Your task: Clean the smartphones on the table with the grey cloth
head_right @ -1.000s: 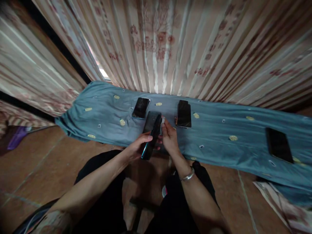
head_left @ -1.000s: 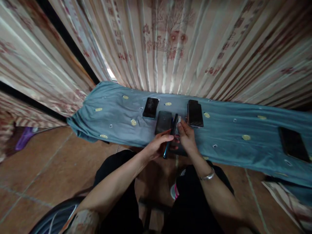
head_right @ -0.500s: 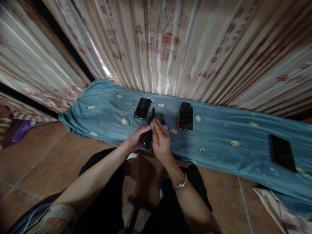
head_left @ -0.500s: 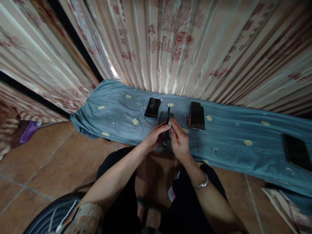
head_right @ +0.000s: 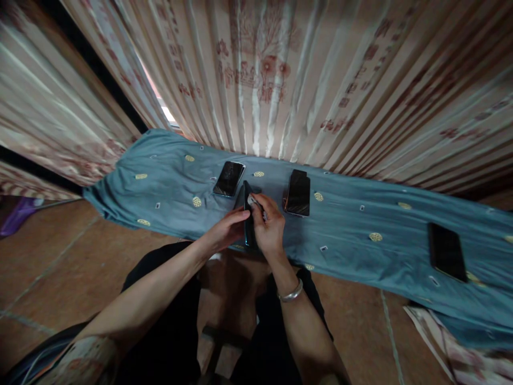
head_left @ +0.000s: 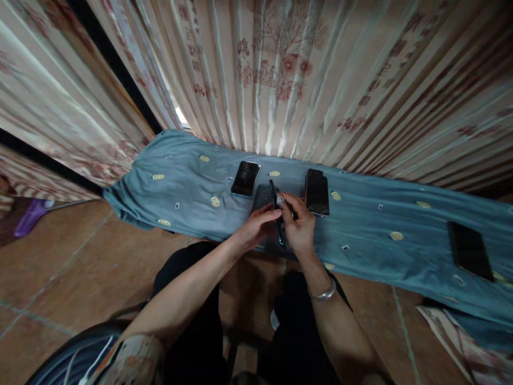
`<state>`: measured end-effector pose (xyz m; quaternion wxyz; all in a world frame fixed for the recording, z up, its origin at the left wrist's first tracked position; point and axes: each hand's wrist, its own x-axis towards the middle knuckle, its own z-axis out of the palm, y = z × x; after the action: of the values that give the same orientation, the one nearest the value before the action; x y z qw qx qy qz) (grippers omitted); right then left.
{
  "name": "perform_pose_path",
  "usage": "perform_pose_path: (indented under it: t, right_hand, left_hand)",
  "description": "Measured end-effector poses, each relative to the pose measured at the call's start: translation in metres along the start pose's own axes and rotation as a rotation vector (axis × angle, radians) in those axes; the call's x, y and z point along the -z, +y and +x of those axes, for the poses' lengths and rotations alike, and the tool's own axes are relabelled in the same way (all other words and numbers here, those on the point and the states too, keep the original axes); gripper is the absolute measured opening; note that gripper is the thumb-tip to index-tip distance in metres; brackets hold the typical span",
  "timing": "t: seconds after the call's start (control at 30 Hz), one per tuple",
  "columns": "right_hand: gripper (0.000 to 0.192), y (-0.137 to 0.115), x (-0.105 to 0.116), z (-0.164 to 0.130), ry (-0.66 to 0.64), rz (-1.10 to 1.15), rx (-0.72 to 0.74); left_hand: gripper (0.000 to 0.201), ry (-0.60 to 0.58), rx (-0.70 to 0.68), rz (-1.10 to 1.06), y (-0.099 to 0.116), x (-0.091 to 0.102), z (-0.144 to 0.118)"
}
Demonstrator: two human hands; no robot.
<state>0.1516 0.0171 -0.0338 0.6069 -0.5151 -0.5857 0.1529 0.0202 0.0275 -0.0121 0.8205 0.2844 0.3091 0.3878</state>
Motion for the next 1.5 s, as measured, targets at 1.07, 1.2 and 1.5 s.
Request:
perform_pose_path:
  t: [1.07, 1.2, 1.5]
  right_hand:
    - [0.028, 0.016, 0.054, 0.004, 0.019, -0.086, -0.083]
    - [0.030, 0.006, 0.048, 0.001, -0.003, -0.115, -0.074]
    - [0.030, -0.026, 0.031, -0.011, -0.094, -0.088, -0.017]
  left_hand:
    - [0.045, -0.189, 0.141, 0.039, -0.006, -0.022, -0.017]
    - [0.037, -0.165, 0.123, 0.009, -0.004, -0.020, -0.016]
    - [0.027, -0.080, -0.006, -0.043, 0.004, -0.007, -0.012]
